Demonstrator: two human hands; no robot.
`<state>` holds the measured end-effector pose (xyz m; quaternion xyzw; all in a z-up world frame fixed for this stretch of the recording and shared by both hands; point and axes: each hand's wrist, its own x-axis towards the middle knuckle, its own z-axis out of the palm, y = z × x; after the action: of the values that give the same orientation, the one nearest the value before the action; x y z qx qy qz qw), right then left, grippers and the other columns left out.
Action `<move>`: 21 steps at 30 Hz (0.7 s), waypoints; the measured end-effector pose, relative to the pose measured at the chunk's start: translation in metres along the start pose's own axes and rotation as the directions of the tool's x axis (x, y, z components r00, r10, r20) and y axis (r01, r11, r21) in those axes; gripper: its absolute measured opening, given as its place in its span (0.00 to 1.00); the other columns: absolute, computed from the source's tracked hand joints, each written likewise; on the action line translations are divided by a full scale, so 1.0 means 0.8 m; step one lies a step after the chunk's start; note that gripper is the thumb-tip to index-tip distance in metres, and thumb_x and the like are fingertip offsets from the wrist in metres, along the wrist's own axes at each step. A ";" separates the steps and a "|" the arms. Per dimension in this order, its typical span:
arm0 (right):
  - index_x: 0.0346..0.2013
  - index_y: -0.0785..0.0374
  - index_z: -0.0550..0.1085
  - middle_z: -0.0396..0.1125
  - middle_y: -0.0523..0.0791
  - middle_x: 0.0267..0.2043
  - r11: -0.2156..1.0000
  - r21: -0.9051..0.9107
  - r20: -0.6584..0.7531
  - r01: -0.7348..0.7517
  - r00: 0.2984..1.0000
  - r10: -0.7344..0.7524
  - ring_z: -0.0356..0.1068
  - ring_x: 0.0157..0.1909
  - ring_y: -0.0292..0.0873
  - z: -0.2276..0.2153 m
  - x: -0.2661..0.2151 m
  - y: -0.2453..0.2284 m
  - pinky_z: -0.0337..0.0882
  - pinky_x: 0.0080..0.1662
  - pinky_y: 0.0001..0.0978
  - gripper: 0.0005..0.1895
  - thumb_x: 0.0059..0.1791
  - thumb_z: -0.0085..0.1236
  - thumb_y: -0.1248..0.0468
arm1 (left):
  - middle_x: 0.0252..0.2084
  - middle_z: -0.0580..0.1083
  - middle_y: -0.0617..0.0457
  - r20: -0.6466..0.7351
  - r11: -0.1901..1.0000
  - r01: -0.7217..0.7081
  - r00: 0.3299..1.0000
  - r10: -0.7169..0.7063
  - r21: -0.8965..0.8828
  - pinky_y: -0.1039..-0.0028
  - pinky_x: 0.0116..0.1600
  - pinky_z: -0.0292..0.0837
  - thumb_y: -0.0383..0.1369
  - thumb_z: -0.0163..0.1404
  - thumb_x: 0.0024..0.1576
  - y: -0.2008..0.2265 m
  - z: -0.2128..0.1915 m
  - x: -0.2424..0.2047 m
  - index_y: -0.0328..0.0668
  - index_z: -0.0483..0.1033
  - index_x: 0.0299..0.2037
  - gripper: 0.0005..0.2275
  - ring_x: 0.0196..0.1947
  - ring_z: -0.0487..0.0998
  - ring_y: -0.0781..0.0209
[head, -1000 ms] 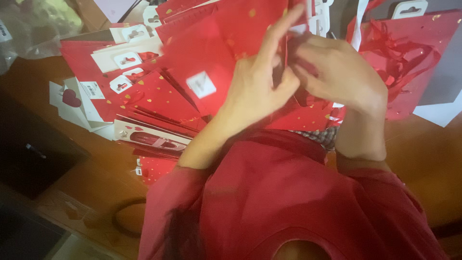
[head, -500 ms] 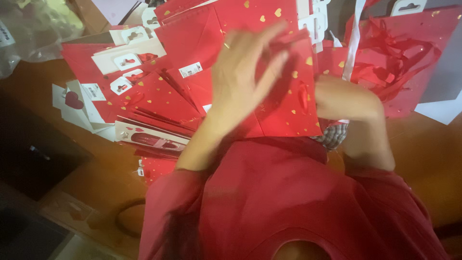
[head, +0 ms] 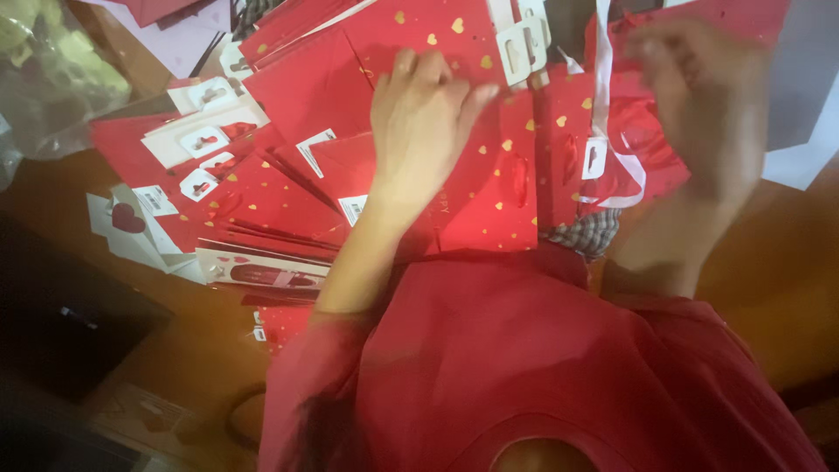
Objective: The person ties red ribbons onto red gift bags with gold heart patterns. They repeatedly pick up a bag, thread the ribbon through the handle, and tie a knot. The finished bags are placed in a pile on the table.
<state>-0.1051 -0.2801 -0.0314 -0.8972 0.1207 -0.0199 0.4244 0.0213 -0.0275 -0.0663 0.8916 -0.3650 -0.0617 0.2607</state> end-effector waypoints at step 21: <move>0.29 0.69 0.67 0.59 0.46 0.22 0.901 -0.400 -0.429 -0.168 0.903 -0.022 0.58 0.24 0.45 0.089 0.043 0.181 0.61 0.30 0.41 0.17 0.52 0.67 0.62 | 0.40 0.72 0.54 -0.017 0.985 0.130 0.991 -0.133 -0.114 0.58 0.40 0.74 0.40 0.52 0.66 0.001 0.055 0.024 0.47 0.68 0.51 0.10 0.43 0.76 0.52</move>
<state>-0.0908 -0.3225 -0.1898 -0.9369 0.2455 -0.1706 0.1813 0.0221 -0.0595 -0.1019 0.8983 -0.2981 -0.0884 0.3105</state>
